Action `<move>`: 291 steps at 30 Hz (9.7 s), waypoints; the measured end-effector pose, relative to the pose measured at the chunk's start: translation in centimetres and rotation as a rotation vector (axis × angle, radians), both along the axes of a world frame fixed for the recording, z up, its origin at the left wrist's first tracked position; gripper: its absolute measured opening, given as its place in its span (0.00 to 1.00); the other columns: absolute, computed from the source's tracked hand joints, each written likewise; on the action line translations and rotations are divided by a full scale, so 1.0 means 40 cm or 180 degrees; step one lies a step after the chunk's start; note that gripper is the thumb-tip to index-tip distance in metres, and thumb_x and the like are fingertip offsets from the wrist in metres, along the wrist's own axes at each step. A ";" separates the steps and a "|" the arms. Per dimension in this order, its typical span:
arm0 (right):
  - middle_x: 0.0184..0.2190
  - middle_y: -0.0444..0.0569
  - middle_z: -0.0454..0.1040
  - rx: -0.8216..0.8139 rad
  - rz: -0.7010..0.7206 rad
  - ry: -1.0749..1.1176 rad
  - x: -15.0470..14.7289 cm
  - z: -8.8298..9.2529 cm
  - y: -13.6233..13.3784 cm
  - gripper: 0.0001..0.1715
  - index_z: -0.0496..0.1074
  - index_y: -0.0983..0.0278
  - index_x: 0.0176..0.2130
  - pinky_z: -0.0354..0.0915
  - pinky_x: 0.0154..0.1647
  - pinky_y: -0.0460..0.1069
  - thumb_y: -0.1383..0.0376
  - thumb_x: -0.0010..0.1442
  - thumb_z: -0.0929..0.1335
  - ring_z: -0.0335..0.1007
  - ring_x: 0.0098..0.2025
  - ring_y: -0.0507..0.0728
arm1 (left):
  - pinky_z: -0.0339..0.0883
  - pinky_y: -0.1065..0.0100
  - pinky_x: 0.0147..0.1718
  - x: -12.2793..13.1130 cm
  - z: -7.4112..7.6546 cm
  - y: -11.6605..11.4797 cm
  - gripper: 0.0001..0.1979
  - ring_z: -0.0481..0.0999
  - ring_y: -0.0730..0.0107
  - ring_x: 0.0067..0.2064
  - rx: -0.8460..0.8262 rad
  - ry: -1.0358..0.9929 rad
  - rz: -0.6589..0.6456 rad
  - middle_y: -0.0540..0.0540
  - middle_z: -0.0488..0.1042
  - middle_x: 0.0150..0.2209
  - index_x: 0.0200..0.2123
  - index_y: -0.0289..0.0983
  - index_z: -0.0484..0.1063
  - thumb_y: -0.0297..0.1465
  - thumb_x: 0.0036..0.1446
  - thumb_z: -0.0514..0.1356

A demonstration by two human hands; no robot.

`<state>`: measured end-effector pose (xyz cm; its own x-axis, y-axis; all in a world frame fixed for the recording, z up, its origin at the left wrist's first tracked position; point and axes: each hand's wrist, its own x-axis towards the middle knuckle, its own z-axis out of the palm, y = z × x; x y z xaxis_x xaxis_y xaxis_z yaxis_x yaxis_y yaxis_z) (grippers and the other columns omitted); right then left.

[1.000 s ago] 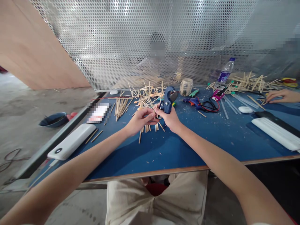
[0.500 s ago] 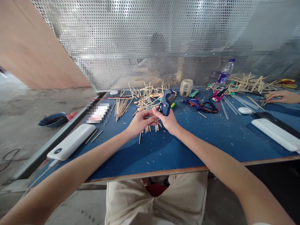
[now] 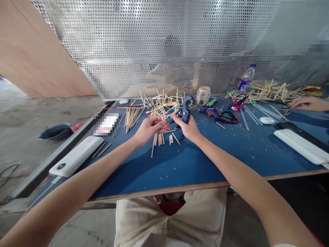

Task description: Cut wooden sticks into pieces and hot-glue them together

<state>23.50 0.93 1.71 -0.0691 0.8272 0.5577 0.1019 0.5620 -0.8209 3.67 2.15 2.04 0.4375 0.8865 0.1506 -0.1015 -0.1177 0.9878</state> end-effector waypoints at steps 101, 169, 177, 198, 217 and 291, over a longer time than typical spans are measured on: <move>0.29 0.47 0.80 -0.0423 0.0024 -0.2589 0.109 0.027 0.039 0.13 0.81 0.57 0.37 0.64 0.34 0.52 0.65 0.48 0.71 0.74 0.33 0.60 | 0.80 0.63 0.39 -0.066 0.038 0.010 0.12 0.84 0.61 0.36 0.0158 0.0871 -0.0367 0.37 0.82 0.37 0.39 0.34 0.80 0.38 0.57 0.66; 0.22 0.43 0.72 -0.0398 -0.0234 -0.1300 0.050 0.002 0.032 0.16 0.70 0.62 0.27 0.60 0.28 0.49 0.54 0.58 0.70 0.66 0.23 0.52 | 0.70 0.71 0.31 -0.073 0.027 0.033 0.13 0.74 0.70 0.35 0.0517 0.1010 0.0244 0.44 0.77 0.38 0.39 0.40 0.80 0.42 0.55 0.67; 0.19 0.41 0.67 -0.0848 0.0130 -0.0712 -0.007 0.003 -0.001 0.17 0.75 0.62 0.33 0.56 0.23 0.49 0.51 0.57 0.70 0.59 0.20 0.50 | 0.66 0.69 0.31 -0.022 -0.009 0.007 0.13 0.74 0.73 0.31 0.0683 0.1080 -0.0013 0.47 0.77 0.34 0.40 0.37 0.76 0.39 0.55 0.67; 0.28 0.46 0.76 -0.0348 -0.0410 -0.1240 0.017 0.008 0.014 0.11 0.74 0.62 0.30 0.62 0.35 0.51 0.57 0.58 0.69 0.70 0.32 0.56 | 0.58 0.68 0.23 -0.028 -0.039 0.013 0.23 0.72 0.72 0.24 0.0628 0.1733 0.0205 0.50 0.79 0.29 0.42 0.41 0.69 0.40 0.45 0.72; 0.22 0.41 0.67 -0.0714 0.0226 -0.0404 -0.025 -0.013 -0.016 0.16 0.74 0.62 0.32 0.61 0.29 0.50 0.51 0.56 0.71 0.62 0.25 0.52 | 0.61 0.68 0.31 -0.012 0.041 -0.036 0.14 0.67 0.72 0.27 0.2060 0.1948 0.0351 0.48 0.81 0.32 0.45 0.39 0.72 0.38 0.59 0.62; 0.29 0.49 0.78 -0.0154 -0.0884 -0.3165 0.068 -0.025 0.057 0.20 0.77 0.61 0.35 0.57 0.30 0.51 0.48 0.59 0.68 0.70 0.29 0.57 | 0.70 0.60 0.46 -0.096 -0.032 -0.039 0.31 0.76 0.55 0.47 0.2646 0.3454 0.0013 0.41 0.73 0.49 0.48 0.39 0.71 0.59 0.56 0.59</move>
